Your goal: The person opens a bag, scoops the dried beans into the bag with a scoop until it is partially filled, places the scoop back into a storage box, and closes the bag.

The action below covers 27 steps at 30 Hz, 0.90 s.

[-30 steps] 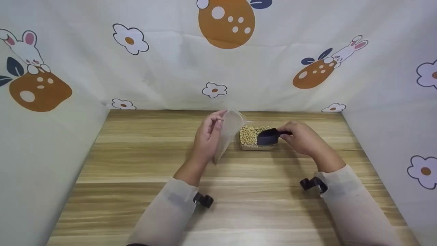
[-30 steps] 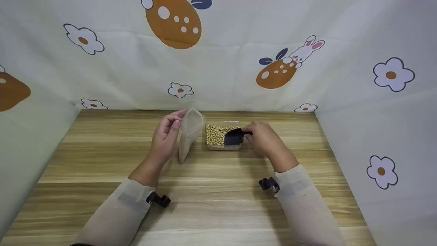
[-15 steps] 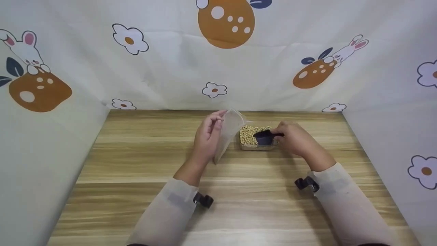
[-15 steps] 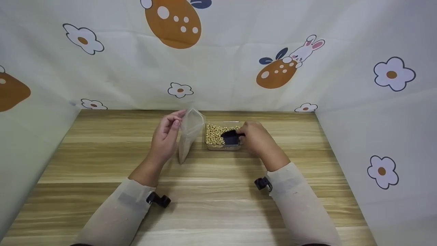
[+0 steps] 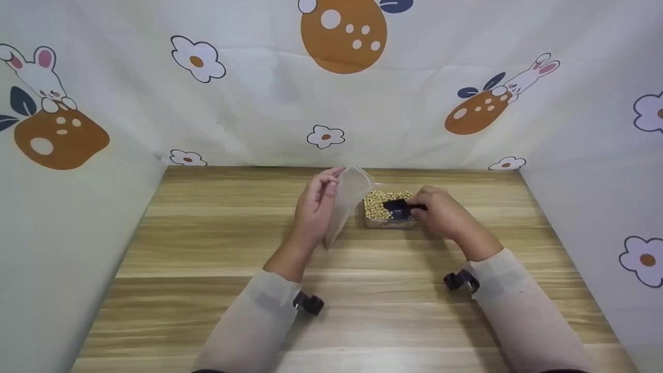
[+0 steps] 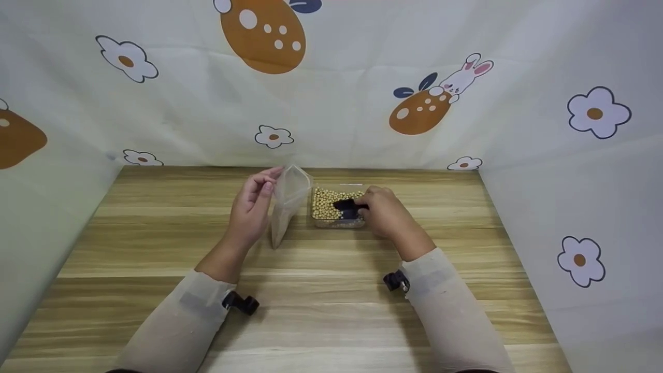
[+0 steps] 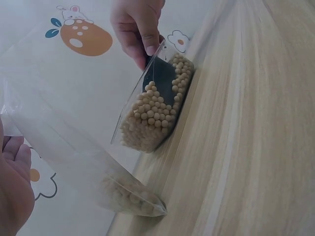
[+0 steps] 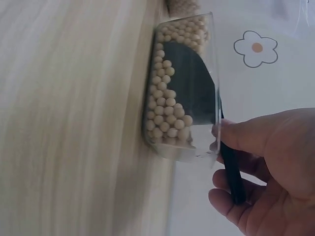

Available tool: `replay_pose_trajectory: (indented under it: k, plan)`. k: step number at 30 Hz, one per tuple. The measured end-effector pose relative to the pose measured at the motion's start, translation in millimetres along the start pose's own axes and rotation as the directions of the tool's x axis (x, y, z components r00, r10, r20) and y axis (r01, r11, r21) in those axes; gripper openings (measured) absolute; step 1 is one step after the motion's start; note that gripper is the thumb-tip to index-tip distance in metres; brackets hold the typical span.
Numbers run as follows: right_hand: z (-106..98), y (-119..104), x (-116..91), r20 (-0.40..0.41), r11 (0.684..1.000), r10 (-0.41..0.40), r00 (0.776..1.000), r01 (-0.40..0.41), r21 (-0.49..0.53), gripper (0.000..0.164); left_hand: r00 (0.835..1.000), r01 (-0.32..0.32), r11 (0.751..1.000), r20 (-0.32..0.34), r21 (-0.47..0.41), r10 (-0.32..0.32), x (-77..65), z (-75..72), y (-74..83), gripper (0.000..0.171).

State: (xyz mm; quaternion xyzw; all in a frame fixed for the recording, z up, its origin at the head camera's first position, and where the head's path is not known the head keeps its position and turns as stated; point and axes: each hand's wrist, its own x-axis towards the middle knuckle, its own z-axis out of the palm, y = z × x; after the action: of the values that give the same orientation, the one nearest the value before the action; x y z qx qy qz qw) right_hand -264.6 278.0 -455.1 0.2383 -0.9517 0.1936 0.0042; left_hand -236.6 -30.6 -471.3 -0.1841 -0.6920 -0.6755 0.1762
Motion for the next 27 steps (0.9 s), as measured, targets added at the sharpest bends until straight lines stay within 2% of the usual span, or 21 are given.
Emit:
replay_pose_trajectory:
  k: [4,14,21,27]
  plan:
    - [4.1,-0.2,1.7,0.002,1.0,-0.006,1.0,0.006,0.009,0.026,1.0,-0.002,1.0,-0.003,0.001,0.002,-0.1,0.0,0.1,0.017]
    - [4.2,-3.5,4.1,0.053,0.998,0.056,0.997,-0.056,0.005,0.028,1.0,0.008,1.0,0.0,-0.011,-0.008,-0.7,-0.1,-0.9,0.018]
    - [11.7,0.6,1.5,0.011,0.999,0.042,0.999,-0.043,0.016,0.029,1.0,0.018,1.0,0.002,-0.004,-0.018,-1.5,-0.4,-0.7,0.019]
    - [15.3,3.1,-2.7,-0.049,0.993,0.08,0.996,-0.075,0.09,0.029,1.0,0.008,1.0,0.0,-0.009,-0.008,-0.3,0.1,-1.5,0.02]
